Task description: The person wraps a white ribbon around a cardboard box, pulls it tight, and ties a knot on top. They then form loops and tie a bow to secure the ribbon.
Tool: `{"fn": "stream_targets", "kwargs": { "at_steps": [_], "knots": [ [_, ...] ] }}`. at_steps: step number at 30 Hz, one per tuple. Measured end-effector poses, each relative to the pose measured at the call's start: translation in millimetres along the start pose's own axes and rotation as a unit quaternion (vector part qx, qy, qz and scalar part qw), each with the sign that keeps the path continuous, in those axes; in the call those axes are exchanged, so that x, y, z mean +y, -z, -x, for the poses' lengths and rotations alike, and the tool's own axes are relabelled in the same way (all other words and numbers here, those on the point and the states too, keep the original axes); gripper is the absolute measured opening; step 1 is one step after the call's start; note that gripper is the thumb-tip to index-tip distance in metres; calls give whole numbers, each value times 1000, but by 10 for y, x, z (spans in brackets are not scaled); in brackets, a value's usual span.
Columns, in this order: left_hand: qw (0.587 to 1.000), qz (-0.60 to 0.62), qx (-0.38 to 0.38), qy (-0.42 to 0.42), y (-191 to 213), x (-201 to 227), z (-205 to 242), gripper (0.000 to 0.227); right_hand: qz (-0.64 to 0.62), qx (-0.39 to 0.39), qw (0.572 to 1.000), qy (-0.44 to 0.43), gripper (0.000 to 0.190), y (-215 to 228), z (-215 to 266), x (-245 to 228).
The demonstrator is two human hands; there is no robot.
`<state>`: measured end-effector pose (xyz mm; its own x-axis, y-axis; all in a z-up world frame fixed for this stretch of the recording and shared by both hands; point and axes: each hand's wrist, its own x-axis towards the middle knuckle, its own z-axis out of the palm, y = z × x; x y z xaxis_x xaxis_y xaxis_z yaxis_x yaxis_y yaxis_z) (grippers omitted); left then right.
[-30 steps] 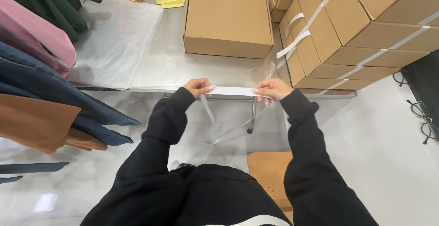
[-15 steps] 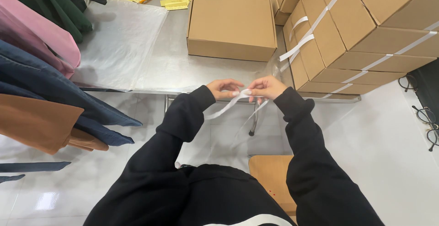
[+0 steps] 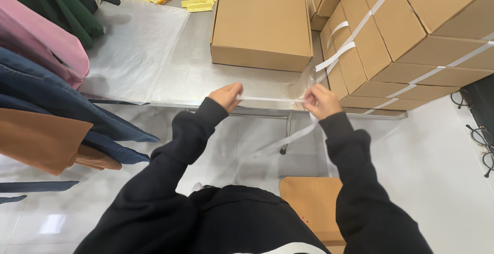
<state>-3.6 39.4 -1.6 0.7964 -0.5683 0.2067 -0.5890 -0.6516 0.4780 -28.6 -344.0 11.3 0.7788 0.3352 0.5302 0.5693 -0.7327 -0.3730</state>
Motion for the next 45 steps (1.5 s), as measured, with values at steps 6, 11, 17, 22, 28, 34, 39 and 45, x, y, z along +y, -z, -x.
{"fn": "stream_targets", "kwargs": {
  "at_steps": [6,11,17,22,28,34,39,45],
  "knots": [
    [936,-181,290,-78,-209,48,206,19,265,239,934,30,47,-275,318,-223],
    [931,-137,334,-58,-151,248,280,23,256,260,931,19,44,-420,376,-308],
    [933,270,238,17,-520,-198,-2,39,-140,140,974,-113,31,-360,266,-365],
    [871,476,84,87,-293,-266,-97,37,-466,-23,859,-210,36,-485,336,55],
    [842,535,-37,63,1,-442,-102,13,-526,-168,794,-253,37,-315,327,206],
    [838,537,-74,70,-125,-870,-162,41,-400,-212,821,-348,18,62,157,-9],
    [936,204,-187,217,354,-493,-233,27,-253,-277,852,-365,9,163,46,100],
    [956,121,-149,219,117,-1147,-761,17,-143,-262,905,-304,8,-205,-135,949]
  ]
}}
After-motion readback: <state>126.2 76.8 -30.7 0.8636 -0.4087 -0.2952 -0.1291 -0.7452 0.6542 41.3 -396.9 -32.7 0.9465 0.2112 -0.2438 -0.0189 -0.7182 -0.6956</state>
